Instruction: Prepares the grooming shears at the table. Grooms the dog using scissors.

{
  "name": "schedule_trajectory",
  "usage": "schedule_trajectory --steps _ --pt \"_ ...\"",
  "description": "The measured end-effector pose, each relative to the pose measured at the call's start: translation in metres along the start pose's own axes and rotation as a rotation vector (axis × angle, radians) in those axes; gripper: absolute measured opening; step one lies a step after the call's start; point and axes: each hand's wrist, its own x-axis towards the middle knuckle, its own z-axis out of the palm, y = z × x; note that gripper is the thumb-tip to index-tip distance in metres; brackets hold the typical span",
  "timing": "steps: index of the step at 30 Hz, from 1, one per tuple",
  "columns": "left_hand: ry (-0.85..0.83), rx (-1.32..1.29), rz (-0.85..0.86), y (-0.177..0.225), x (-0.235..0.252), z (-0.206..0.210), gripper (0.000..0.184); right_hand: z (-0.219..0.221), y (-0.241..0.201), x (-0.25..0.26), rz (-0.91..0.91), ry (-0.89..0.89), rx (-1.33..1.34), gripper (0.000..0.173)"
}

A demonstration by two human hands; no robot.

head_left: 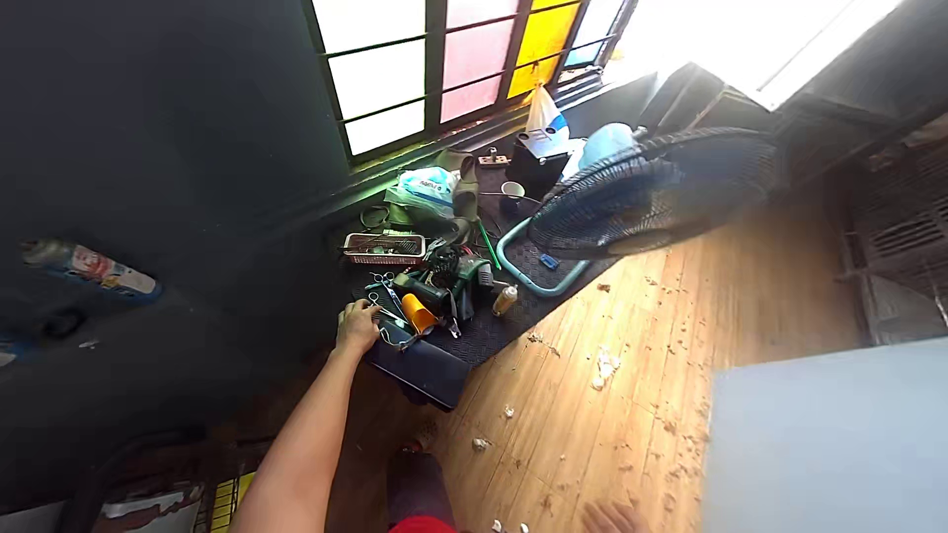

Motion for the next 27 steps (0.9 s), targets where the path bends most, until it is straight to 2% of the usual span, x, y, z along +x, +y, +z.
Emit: schedule_trajectory --steps 1,3,5,7,9,10,12,14,16,20,22,25,27 --pt "-0.087 0.070 0.070 -0.010 0.016 -0.001 0.035 0.034 -0.001 0.001 0.002 -0.037 -0.077 0.054" --pt "-0.172 0.183 0.241 -0.024 0.039 -0.004 0.024 0.111 -0.007 0.002 -0.135 -0.114 -0.328 0.048" --pt "-0.205 0.208 0.375 -0.035 0.054 -0.007 0.010 0.189 -0.022 0.000 -0.416 -0.214 -0.623 0.038" --pt "-0.257 0.152 0.470 -0.045 0.065 -0.004 0.008 0.263 -0.035 -0.004 -0.704 -0.331 -0.921 0.035" --pt "-0.278 0.141 0.532 -0.049 0.073 -0.004 0.011 0.329 -0.038 0.002 -0.892 -0.348 -1.221 0.031" --pt "-0.283 0.160 0.549 -0.049 0.075 -0.005 0.018 0.357 -0.036 0.006 -0.902 -0.310 -1.380 0.030" --pt "-0.297 0.181 0.585 -0.050 0.079 -0.006 0.023 0.402 -0.034 0.014 -0.735 -0.257 -1.587 0.035" --pt "-0.281 0.173 0.640 -0.054 0.081 -0.005 0.019 0.425 -0.031 0.024 -0.648 -0.274 -1.486 0.041" --pt "-0.252 0.170 0.681 -0.057 0.082 -0.005 0.014 0.434 -0.033 0.026 -0.685 -0.346 -1.322 0.036" --pt "-0.187 0.190 0.723 -0.057 0.076 -0.003 0.013 0.428 -0.040 0.028 -0.786 -0.397 -1.241 0.047" --pt "-0.169 0.219 0.735 -0.056 0.075 -0.004 0.015 0.420 -0.044 0.031 -0.874 -0.412 -1.312 0.047" --pt "-0.136 0.291 0.758 -0.056 0.075 -0.005 0.019 0.409 -0.044 0.033 -1.008 -0.449 -1.551 0.030" --pt "-0.125 0.348 0.768 -0.057 0.075 -0.010 0.019 0.410 -0.038 0.033 -1.084 -0.432 -1.728 0.029"
